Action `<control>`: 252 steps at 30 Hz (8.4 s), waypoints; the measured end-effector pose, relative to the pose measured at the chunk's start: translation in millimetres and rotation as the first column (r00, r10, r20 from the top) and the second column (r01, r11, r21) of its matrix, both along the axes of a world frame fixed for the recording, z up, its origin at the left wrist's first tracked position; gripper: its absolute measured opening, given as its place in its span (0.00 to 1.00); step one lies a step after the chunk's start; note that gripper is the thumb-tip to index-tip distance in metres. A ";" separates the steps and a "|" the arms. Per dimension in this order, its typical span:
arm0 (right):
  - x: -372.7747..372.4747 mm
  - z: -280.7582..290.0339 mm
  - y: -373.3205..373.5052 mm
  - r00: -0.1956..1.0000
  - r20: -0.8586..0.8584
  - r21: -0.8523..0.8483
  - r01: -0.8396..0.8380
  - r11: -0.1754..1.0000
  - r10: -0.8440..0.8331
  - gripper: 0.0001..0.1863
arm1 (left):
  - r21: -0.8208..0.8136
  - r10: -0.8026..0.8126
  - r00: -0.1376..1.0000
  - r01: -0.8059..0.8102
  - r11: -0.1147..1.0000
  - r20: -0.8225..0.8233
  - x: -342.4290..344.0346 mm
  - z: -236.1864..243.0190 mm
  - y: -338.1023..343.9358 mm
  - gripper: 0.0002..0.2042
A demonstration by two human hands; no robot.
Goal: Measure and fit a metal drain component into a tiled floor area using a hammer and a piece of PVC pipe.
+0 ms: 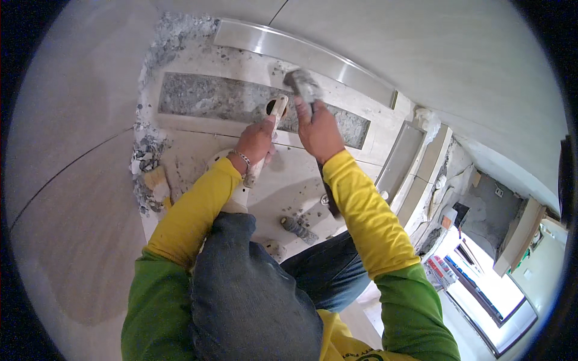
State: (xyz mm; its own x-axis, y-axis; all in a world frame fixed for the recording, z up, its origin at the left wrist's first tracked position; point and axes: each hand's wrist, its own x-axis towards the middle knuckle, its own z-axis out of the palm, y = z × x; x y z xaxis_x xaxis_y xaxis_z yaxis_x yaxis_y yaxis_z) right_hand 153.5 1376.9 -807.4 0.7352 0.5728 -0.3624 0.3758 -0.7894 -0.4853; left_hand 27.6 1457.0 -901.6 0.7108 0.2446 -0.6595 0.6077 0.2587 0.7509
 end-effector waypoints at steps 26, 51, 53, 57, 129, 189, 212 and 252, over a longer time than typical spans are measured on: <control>-5.7 6.3 -80.8 0.709 -0.575 0.158 0.586 0.795 -0.408 0.28 | -0.078 -0.061 0.988 0.051 0.996 -0.143 1.7 34.2 37.8 0.29; -19.2 -26.6 -42.9 0.971 -0.140 0.325 0.230 0.917 -0.194 0.27 | 0.122 -0.584 0.802 0.596 0.793 -0.124 35.3 -28.5 79.5 0.38; -13.3 -38.6 -41.8 0.963 -0.117 0.191 0.261 0.946 -0.242 0.27 | 0.219 -0.660 0.738 0.673 0.706 -0.140 43.7 -25.6 82.0 0.39; -6.0 -10.5 -32.9 0.916 -0.285 0.013 0.300 0.954 -0.284 0.24 | 0.212 -0.683 0.706 0.708 0.674 -0.186 33.6 -40.2 92.4 0.39; -19.6 31.7 -116.1 0.580 -0.490 0.252 0.809 0.531 -0.651 0.12 | -0.148 -0.242 0.959 0.263 0.953 0.146 36.6 46.3 -21.6 0.13; -71.3 58.8 -218.5 0.362 -0.721 0.201 0.925 0.322 -0.591 0.20 | 0.459 -0.672 0.426 0.877 0.143 -0.606 87.8 -99.5 32.0 0.14; -85.5 66.0 -227.5 0.398 -0.678 0.180 0.905 0.386 -0.618 0.21 | 0.447 -0.344 0.651 0.735 0.511 -0.677 112.9 -106.6 2.5 0.13; -47.2 37.6 -105.5 0.694 -0.357 0.210 0.711 0.671 -0.624 0.28 | -0.261 -0.476 0.848 0.526 0.810 0.233 -27.0 86.4 -62.5 0.22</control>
State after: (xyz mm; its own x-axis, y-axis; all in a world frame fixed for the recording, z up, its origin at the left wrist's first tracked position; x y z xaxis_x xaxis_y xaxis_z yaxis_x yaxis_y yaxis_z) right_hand 106.3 1271.4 -769.8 0.8788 0.0702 -0.4720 -0.3531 -0.5698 -0.7421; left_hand 0.6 1394.4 -815.2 0.7739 -0.3670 -0.5161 0.6032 0.1788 0.7773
